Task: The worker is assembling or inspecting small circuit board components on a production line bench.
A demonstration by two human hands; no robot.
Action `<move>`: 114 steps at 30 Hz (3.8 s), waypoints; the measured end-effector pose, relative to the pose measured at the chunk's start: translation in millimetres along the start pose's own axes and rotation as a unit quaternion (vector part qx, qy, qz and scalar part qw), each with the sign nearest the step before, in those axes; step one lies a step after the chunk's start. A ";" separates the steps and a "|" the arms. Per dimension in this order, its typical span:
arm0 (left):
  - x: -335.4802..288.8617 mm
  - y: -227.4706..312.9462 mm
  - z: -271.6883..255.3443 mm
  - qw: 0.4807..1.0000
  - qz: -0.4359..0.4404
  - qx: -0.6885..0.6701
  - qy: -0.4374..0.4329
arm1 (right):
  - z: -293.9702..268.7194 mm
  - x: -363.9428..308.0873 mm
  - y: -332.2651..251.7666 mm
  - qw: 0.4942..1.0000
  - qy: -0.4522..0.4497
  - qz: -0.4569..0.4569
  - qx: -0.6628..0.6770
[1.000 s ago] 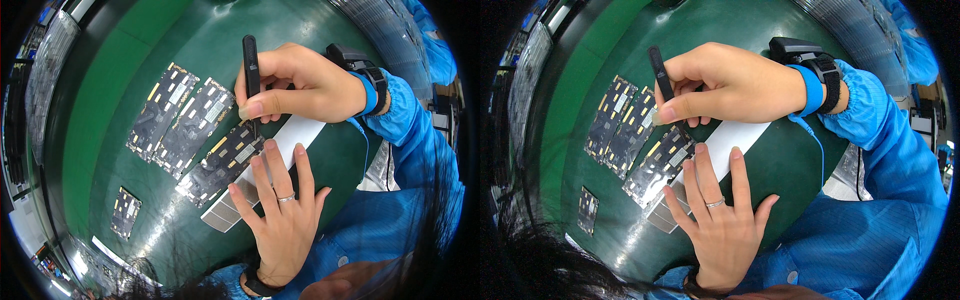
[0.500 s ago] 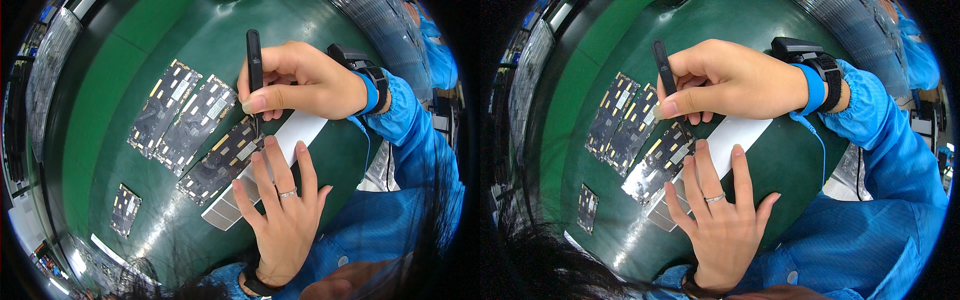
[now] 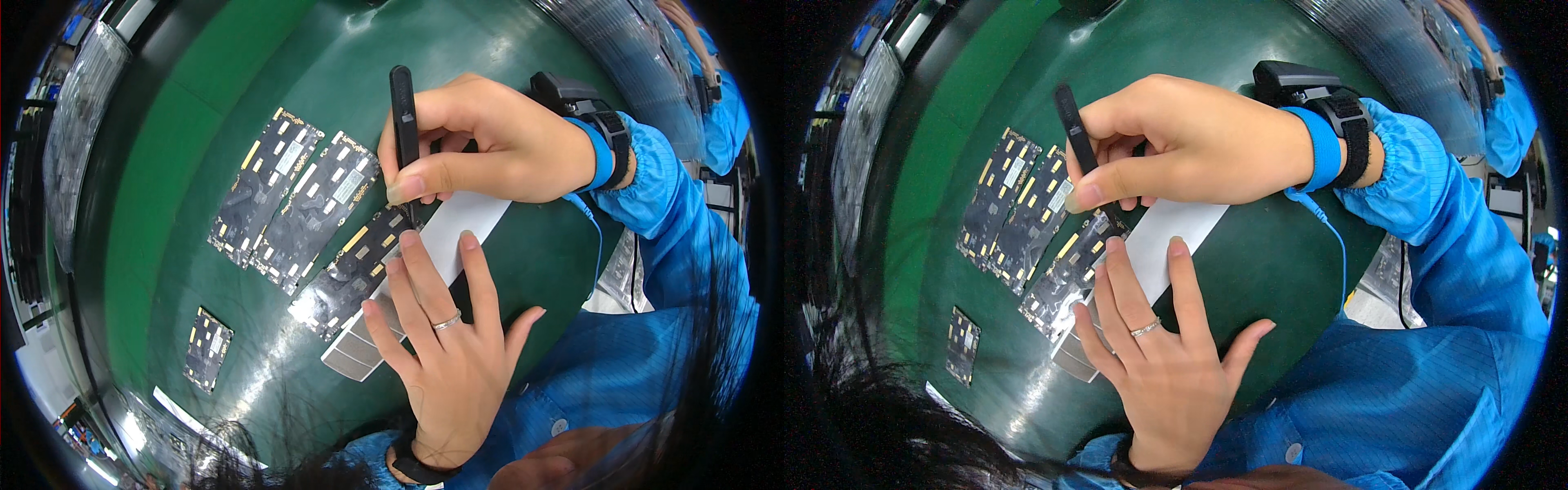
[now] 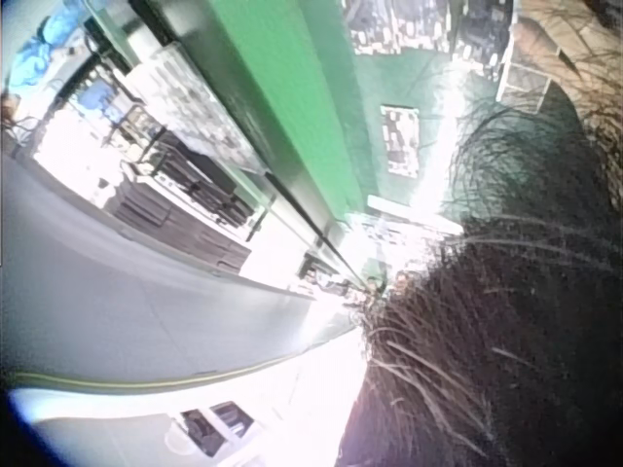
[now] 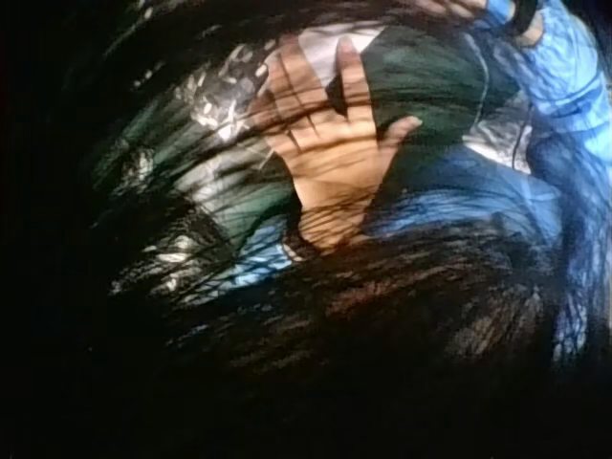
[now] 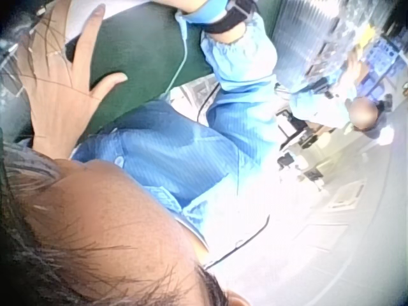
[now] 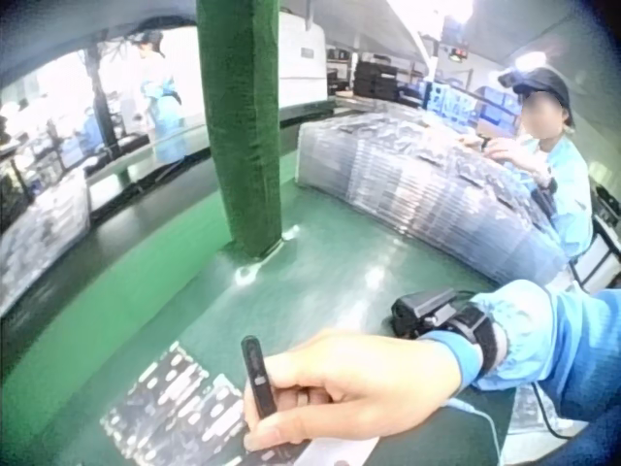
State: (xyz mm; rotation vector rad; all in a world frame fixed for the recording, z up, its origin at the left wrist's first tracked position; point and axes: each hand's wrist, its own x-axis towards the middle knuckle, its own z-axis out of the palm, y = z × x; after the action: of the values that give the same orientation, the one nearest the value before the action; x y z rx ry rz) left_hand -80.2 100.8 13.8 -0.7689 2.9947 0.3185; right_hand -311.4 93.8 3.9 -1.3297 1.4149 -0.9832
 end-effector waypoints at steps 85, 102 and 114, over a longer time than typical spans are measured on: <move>-0.3 -20.3 -51.6 0.984 0.109 -0.003 -0.140 | 19.9 -10.4 4.9 0.998 -0.009 -0.061 0.011; 29.2 -28.0 -13.5 0.995 0.054 -0.064 0.058 | -12.8 0.7 3.5 0.977 0.162 -0.030 0.137; 14.7 -0.7 11.3 0.995 0.074 -0.031 0.054 | -0.9 9.6 10.2 0.996 0.046 -0.023 0.079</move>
State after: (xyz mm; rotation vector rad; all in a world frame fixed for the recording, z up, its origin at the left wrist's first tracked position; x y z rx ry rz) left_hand -92.9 95.6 1.4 -0.5877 3.1665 0.3881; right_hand -314.6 85.2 -6.7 -1.2173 1.3498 -1.1752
